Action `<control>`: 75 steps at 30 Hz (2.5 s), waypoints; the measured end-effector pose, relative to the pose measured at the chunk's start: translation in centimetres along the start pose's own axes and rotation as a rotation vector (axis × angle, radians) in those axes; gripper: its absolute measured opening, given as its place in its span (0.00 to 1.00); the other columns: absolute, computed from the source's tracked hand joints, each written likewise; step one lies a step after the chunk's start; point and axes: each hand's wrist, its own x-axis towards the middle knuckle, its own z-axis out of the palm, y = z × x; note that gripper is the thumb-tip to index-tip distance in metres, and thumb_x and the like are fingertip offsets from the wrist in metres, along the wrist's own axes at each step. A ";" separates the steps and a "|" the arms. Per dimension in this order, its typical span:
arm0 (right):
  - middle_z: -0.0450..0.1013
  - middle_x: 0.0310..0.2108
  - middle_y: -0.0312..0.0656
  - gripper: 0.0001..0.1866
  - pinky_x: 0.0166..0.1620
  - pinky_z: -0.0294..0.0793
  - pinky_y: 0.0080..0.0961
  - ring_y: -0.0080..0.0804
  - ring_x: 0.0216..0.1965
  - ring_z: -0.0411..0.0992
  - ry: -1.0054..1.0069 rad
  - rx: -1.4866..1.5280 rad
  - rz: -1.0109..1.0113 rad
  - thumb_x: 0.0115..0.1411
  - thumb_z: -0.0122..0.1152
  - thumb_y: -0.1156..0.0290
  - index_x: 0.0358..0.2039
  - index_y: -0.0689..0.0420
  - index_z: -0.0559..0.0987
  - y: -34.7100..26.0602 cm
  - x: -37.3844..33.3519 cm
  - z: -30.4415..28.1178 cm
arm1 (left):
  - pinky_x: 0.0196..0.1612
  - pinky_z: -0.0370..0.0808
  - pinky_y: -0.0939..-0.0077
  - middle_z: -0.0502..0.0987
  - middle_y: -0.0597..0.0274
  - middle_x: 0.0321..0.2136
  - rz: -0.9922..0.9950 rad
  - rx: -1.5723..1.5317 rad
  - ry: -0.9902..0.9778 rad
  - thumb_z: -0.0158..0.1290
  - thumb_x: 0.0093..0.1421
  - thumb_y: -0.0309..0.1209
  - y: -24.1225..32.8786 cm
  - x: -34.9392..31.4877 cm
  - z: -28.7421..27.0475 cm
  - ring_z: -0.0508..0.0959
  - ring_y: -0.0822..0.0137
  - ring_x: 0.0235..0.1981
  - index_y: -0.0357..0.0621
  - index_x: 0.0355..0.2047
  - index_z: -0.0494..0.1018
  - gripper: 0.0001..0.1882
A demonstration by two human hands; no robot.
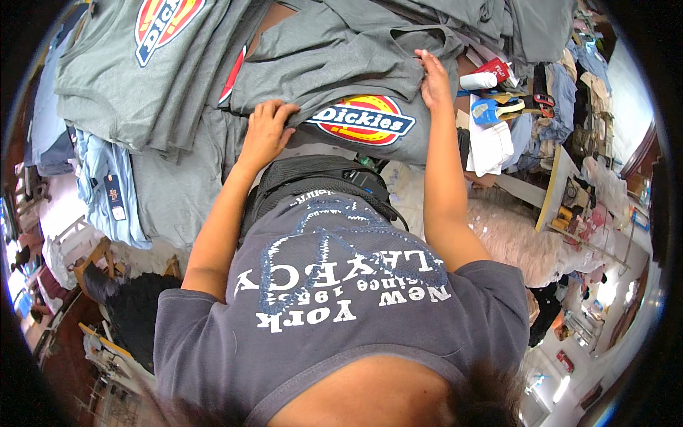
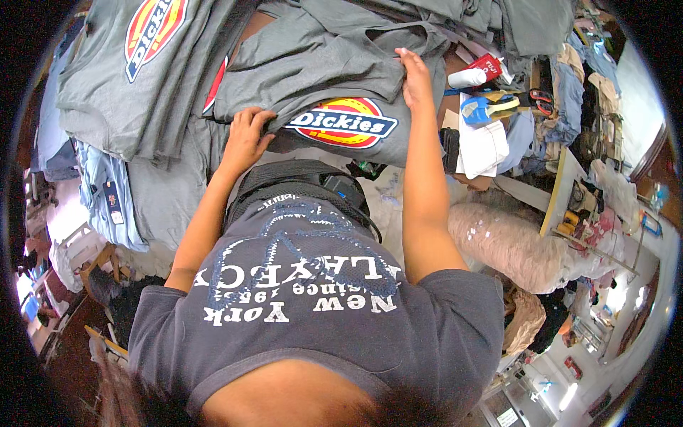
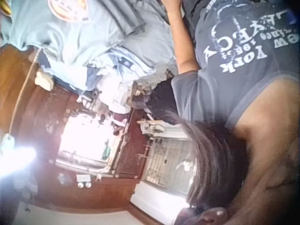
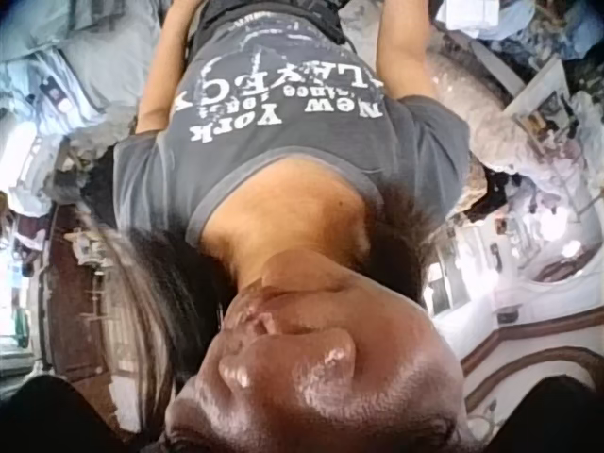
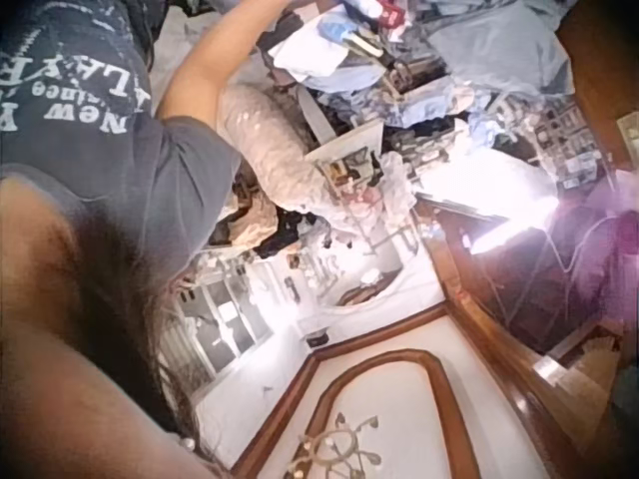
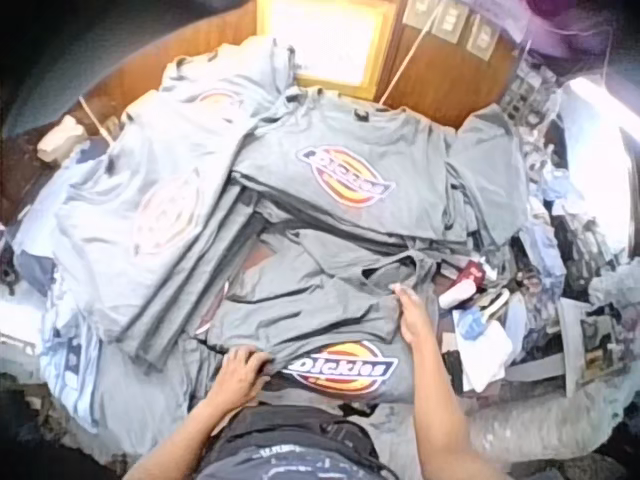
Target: The person folds shirts by hand, aligning the logos, smoothing the fabric, and using shears to trim loose threads before stacking the finished garments.
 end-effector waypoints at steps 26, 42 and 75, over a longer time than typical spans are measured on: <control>0.72 0.31 0.46 0.12 0.19 0.69 0.15 0.26 0.16 0.69 -0.017 -0.011 -0.432 0.45 0.43 0.86 0.31 0.63 0.71 -11.4 -4.0 4.1 | 0.40 0.67 0.71 0.63 0.51 0.34 0.186 0.457 -0.221 0.46 0.44 0.24 1.8 3.9 -2.3 0.65 0.55 0.40 0.40 0.32 0.70 0.12; 0.73 0.24 0.46 0.13 0.14 0.66 0.18 0.27 0.13 0.66 0.227 -0.019 -0.105 0.42 0.45 0.86 0.30 0.61 0.69 -9.0 -2.5 0.1 | 0.24 0.58 0.91 0.66 0.77 0.19 -0.453 -1.249 -0.146 0.58 0.46 0.28 0.8 3.2 -7.0 0.63 0.85 0.21 0.46 0.24 0.66 0.10; 0.54 0.54 0.43 0.31 0.48 0.62 0.27 0.35 0.51 0.58 -0.567 0.349 -0.283 0.52 0.53 0.77 0.55 0.54 0.54 -8.1 -2.4 9.9 | 0.34 0.68 0.76 0.69 0.54 0.29 -0.351 -0.291 0.557 0.44 0.49 0.18 -1.4 0.8 -5.7 0.70 0.62 0.27 0.40 0.29 0.65 0.07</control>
